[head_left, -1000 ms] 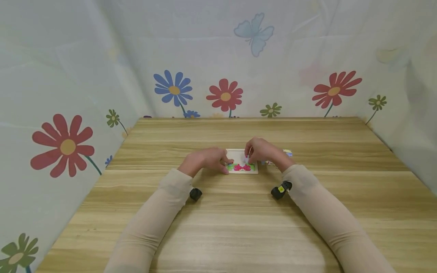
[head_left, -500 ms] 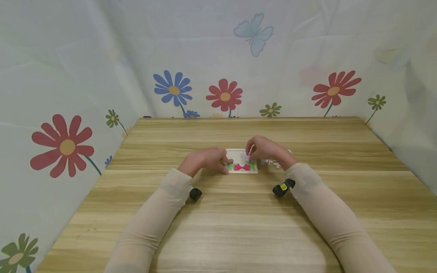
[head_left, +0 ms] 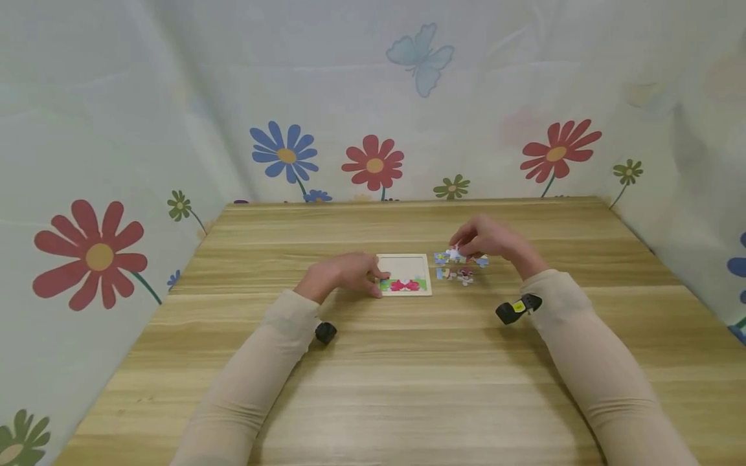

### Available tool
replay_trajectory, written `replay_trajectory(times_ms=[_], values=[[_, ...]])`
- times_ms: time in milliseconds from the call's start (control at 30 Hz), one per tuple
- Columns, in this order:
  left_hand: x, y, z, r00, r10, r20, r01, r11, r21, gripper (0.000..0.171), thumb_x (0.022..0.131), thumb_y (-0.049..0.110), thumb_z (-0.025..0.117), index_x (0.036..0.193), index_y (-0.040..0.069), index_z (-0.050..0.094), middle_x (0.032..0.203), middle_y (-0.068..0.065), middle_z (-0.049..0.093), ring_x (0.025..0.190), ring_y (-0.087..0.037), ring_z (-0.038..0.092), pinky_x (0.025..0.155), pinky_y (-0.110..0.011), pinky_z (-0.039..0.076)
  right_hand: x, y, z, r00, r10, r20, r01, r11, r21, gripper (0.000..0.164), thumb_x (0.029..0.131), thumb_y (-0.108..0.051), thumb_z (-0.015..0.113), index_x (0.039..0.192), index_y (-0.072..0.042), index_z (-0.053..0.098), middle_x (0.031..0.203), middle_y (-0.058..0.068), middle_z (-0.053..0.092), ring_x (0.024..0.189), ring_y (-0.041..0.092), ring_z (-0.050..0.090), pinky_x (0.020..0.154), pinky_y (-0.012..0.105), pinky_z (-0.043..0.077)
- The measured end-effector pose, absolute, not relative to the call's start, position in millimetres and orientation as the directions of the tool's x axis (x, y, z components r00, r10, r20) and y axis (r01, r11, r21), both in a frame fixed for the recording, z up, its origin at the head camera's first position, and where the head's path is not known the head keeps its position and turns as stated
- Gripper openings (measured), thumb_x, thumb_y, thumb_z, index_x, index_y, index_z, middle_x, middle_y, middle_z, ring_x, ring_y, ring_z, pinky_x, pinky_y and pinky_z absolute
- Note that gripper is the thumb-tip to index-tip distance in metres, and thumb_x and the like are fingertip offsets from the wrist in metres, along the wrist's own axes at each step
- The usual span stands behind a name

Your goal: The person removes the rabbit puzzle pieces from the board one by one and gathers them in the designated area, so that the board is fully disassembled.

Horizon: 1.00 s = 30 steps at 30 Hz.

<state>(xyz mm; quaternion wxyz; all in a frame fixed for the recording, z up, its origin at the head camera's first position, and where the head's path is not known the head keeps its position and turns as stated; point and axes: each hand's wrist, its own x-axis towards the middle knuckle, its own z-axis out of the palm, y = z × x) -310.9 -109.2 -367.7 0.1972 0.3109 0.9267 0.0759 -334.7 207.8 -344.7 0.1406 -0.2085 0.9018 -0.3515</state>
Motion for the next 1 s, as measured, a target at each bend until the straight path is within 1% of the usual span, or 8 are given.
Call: replay_trajectory(times_ms=[67,200,300,400,567,700,800,1000], values=[[-310,-110,-367,-0.732,0.603,-0.318,0.538,0.797,0.274,0.057,0.09,0.035,0.076,0.141,0.02,0.056,0.096,-0.002,0.055,0.085,-0.019,0.045,0.075,-0.031,0.039,-334,213,-344,-0.875,-0.469,-0.121,-0.264,0.672,-0.692,0.023,0.094,0.006,0.064,0.116,0.009,0.069,0.098,0.017,0.069,0.078,0.023,0.062,0.073,0.037,0.055],[-310,-111,-368,-0.733,0.599,-0.321,0.528,0.799,0.287,0.058,0.089,0.035,0.076,0.141,0.02,0.056,0.096,-0.001,0.056,0.085,-0.019,0.046,0.075,-0.03,0.04,-330,226,-346,-0.87,-0.456,-0.188,-0.234,0.716,-0.657,0.021,0.09,0.008,0.068,0.111,0.007,0.072,0.094,0.014,0.069,0.076,0.022,0.062,0.071,0.035,0.056],[-310,-111,-368,-0.735,0.598,-0.32,0.532,0.801,0.275,0.057,0.09,0.035,0.076,0.141,0.02,0.056,0.097,-0.001,0.056,0.085,-0.018,0.046,0.075,-0.03,0.039,-328,236,-348,-0.853,-0.455,-0.256,-0.223,0.761,-0.609,0.02,0.089,0.007,0.07,0.108,0.003,0.074,0.091,0.011,0.067,0.074,0.02,0.061,0.071,0.033,0.056],[-311,-112,-369,-0.739,0.596,-0.315,0.533,0.803,0.268,0.057,0.089,0.034,0.076,0.141,0.02,0.056,0.097,0.0,0.056,0.084,-0.018,0.046,0.075,-0.03,0.039,-327,242,-350,-0.83,-0.463,-0.312,-0.219,0.784,-0.581,0.018,0.088,0.006,0.071,0.106,0.001,0.075,0.09,0.01,0.066,0.073,0.019,0.06,0.071,0.034,0.056],[-311,-112,-370,-0.736,0.6,-0.313,0.536,0.799,0.272,0.058,0.089,0.034,0.076,0.141,0.02,0.056,0.096,-0.001,0.056,0.084,-0.018,0.045,0.074,-0.03,0.039,-327,246,-353,-0.804,-0.479,-0.352,-0.215,0.786,-0.579,0.019,0.085,0.006,0.074,0.103,0.003,0.074,0.089,0.009,0.065,0.073,0.016,0.06,0.071,0.036,0.055],[-311,-111,-370,-0.732,0.604,-0.315,0.541,0.797,0.269,0.058,0.089,0.035,0.076,0.141,0.02,0.056,0.095,-0.002,0.055,0.083,-0.018,0.044,0.073,-0.03,0.038,-328,244,-357,-0.8,-0.501,-0.33,-0.254,0.781,-0.571,0.02,0.082,0.008,0.075,0.102,0.004,0.073,0.087,0.009,0.065,0.071,0.015,0.058,0.067,0.034,0.053],[-311,-111,-369,-0.734,0.6,-0.318,0.539,0.8,0.264,0.058,0.09,0.035,0.075,0.142,0.021,0.055,0.095,-0.002,0.055,0.084,-0.018,0.045,0.074,-0.03,0.038,-329,241,-358,-0.807,-0.504,-0.308,-0.283,0.787,-0.548,0.019,0.081,0.009,0.075,0.099,0.003,0.074,0.087,0.009,0.066,0.074,0.017,0.058,0.068,0.033,0.051],[-311,-111,-368,-0.73,0.601,-0.325,0.541,0.799,0.261,0.058,0.09,0.035,0.075,0.142,0.021,0.055,0.095,-0.002,0.054,0.084,-0.019,0.045,0.073,-0.03,0.038,-331,242,-362,-0.854,-0.475,-0.212,-0.321,0.802,-0.504,0.015,0.082,0.006,0.076,0.096,0.0,0.075,0.09,0.009,0.069,0.082,0.022,0.058,0.074,0.035,0.05]])
